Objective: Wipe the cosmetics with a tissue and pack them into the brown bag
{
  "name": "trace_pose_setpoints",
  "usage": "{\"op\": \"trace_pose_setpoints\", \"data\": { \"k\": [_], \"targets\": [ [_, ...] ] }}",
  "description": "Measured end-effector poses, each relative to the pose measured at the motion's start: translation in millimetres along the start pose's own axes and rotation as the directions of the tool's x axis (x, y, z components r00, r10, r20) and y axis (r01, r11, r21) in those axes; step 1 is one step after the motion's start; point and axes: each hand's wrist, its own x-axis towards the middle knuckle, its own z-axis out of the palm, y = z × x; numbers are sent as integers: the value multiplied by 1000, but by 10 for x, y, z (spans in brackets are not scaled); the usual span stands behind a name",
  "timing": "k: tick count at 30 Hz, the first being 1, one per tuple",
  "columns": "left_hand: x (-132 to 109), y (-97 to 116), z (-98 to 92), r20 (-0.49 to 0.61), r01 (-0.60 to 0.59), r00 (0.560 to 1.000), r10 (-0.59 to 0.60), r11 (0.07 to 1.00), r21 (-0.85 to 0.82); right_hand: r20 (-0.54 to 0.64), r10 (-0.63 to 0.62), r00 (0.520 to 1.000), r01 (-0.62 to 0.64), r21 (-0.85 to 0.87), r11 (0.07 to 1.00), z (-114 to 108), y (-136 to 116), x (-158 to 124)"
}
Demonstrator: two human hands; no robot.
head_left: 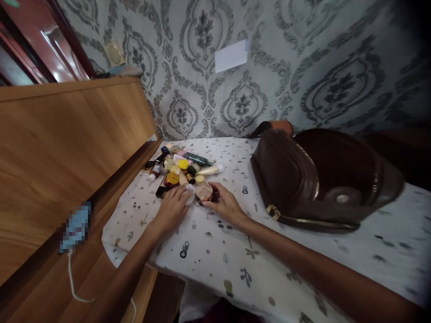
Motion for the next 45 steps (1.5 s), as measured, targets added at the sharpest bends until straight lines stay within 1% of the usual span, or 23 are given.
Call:
{"op": "trace_pose_setpoints", "data": {
  "k": [3, 5, 6, 8, 10, 11, 12, 13, 14, 16, 17, 19, 21, 24, 28, 33, 40, 45],
  "targets": [
    [-34, 66, 87, 50, -2, 999, -2, 998, 70, -40, 4, 999, -7, -58, 998, -90, 7, -113],
    [-13, 78, 104, 27, 9, 1000, -10, 999, 37, -73, -2, 997, -5, -97, 995, -169, 4, -212],
    [8, 84, 94, -16, 15, 1000, -16, 1000, -16, -85, -7, 996, -3, -114, 994, -207, -1, -260],
    [64, 125, 39, -145, 17, 989, -42, 985, -171, -102, -14, 995, 0, -136, 991, -269, -17, -334],
    [132, 227, -45, -255, -14, 964, -69, 951, -310, -110, -26, 994, 10, -144, 990, -304, -38, -371],
    [167, 303, -86, -283, -44, 957, -61, 936, -350, -113, -33, 993, 17, -145, 989, -314, -49, -377],
    [201, 390, -119, -293, -86, 956, -28, 925, -370, -115, -42, 992, 25, -146, 989, -319, -57, -377],
    [234, 484, -139, -287, -139, 957, 29, 918, -371, -116, -49, 992, 31, -150, 988, -322, -64, -373],
    [266, 578, -146, -266, -197, 958, 105, 915, -351, -114, -55, 992, 36, -158, 987, -323, -66, -366],
    [332, 737, -121, -195, -300, 947, 255, 918, -260, -107, -63, 992, 43, -180, 983, -324, -60, -354],
    [368, 793, -97, -155, -333, 940, 305, 920, -207, -101, -68, 992, 48, -189, 981, -323, -52, -349],
    [445, 852, -48, -96, -355, 934, 344, 924, -141, -96, -75, 992, 55, -197, 979, -323, -31, -344],
    [521, 851, -18, -83, -331, 943, 321, 930, -159, -106, -59, 993, 37, -198, 979, -325, -16, -343],
    [599, 801, -3, -86, -264, 964, 250, 928, -262, -115, -23, 993, -1, -203, 979, -333, -16, -347],
    [590, 741, 32, -115, -172, 984, 139, 917, -360, -91, -25, 996, 8, -177, 984, -340, -15, -353],
    [493, 694, 87, -157, -76, 988, 7, 893, -443, -96, -23, 995, 11, -119, 993, -318, 47, -361],
    [278, 718, 87, -202, -30, 976, -80, 872, -488, -69, -25, 997, 18, -102, 995, -326, 3, -386],
    [128, 764, 121, -226, 14, 962, -154, 853, -522, -51, -87, 995, 80, -128, 988, -332, 9, -392]
  ]
}}
